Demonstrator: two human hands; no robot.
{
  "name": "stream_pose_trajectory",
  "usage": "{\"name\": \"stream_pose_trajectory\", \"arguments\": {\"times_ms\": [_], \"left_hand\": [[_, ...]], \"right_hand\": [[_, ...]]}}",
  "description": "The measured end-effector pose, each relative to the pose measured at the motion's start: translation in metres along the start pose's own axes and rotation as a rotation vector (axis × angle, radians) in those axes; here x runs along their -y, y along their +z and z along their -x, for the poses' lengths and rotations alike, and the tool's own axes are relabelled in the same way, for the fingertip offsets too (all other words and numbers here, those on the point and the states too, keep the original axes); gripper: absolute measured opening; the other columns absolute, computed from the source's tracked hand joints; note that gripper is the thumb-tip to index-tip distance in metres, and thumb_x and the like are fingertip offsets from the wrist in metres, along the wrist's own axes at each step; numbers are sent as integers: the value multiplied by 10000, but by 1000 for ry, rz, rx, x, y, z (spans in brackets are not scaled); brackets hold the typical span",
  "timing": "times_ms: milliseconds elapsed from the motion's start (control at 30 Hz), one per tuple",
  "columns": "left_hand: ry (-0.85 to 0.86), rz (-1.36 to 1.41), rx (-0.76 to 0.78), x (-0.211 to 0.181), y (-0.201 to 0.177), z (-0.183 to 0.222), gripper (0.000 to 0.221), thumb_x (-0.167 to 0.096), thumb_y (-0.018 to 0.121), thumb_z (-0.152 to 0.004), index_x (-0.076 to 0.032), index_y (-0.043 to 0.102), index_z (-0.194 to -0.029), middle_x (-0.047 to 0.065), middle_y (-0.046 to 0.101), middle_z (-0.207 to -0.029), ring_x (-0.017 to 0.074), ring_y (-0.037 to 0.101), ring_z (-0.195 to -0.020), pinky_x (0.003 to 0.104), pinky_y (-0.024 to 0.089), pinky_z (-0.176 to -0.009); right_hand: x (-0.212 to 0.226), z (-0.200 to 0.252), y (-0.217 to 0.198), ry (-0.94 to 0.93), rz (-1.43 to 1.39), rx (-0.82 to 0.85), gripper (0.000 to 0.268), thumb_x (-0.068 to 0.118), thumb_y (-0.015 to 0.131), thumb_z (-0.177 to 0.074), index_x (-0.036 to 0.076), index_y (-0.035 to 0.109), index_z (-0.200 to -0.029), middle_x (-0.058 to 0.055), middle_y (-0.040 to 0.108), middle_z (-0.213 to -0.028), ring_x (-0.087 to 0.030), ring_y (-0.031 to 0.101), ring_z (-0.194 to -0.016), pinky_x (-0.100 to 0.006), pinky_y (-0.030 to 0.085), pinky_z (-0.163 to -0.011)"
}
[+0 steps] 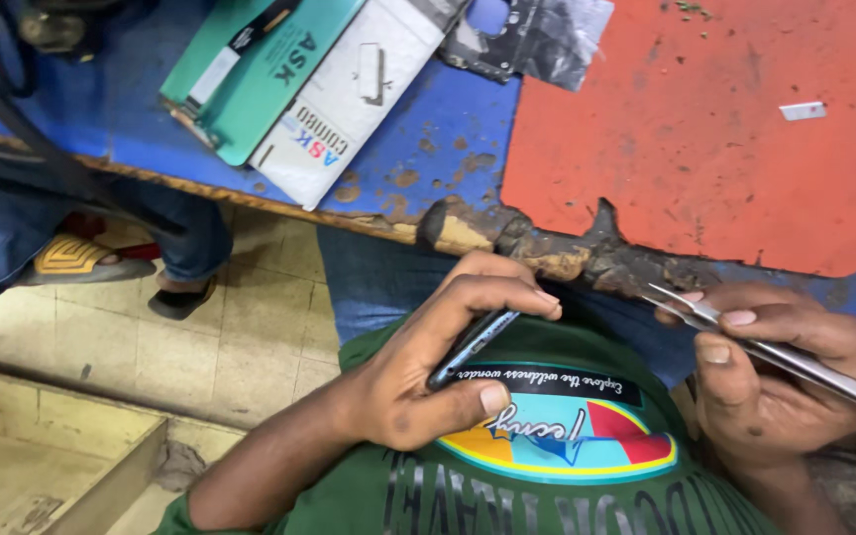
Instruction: The person cleans the internal components of a mobile phone using a brush, then uses tweezers to handle and place small parts inside the device.
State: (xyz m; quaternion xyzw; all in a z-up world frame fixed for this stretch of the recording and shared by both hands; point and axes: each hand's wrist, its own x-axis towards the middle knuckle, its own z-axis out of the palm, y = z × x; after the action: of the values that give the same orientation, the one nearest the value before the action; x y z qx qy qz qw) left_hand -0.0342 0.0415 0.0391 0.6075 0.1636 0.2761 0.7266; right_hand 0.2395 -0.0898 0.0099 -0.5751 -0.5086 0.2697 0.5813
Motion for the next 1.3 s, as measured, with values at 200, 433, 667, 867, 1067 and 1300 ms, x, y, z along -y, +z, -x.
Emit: {"name": "stream_pose_trajectory", "arguments": {"times_ms": [200,433,667,867,1067,1300], "left_hand": [[-10,53,33,22,1,14,798,-537,768,-955,-51,427,-1489,66,463,-1215,159,492,-1127,294,404,-1066],[-151,344,32,28,-17,28,943,-684,773,-864,-66,434,-1490,30,410,-1241,128,424,-1073,254,337,-1024],[-52,48,-185,19,-24,34,316,-288,803,-953,-27,648,-1040,65,635,-1002,126,588,-822,256,480,-806],[191,-271,-281,19,-3,29,198,-4,839,-864,-22,665,-957,118,759,-1009,206,751,-936,304,610,-803],[175,-317,-345,54,8,34,237,27,857,-808,-13,676,-957,123,768,-1012,245,759,-986,340,622,-860],[136,-321,-361,76,2,51,208,-8,854,-816,-12,693,-947,119,759,-1018,256,755,-995,364,600,-891]], "right_hand": [[7,-6,8,-8,48,110,225,107,711,-1109,-1,514,-1099,-172,680,-1015,-226,748,-930,-400,677,-888],[19,0,13,123,-160,95,203,92,713,-1079,20,529,-1128,-176,697,-997,-225,746,-909,-402,655,-882],[23,1,13,254,-508,100,227,19,713,-1003,32,546,-1156,-203,680,-1037,-255,721,-965,-450,646,-868],[30,0,14,219,-380,210,198,36,687,-963,48,546,-1102,-193,700,-1104,-280,762,-986,-433,663,-858],[18,2,28,115,-271,398,199,-66,693,-953,33,578,-1082,-190,753,-1109,-294,764,-1051,-389,669,-877],[9,4,49,179,-145,535,182,-106,711,-846,15,656,-971,-178,731,-1131,-294,767,-1111,-394,661,-960]]}}
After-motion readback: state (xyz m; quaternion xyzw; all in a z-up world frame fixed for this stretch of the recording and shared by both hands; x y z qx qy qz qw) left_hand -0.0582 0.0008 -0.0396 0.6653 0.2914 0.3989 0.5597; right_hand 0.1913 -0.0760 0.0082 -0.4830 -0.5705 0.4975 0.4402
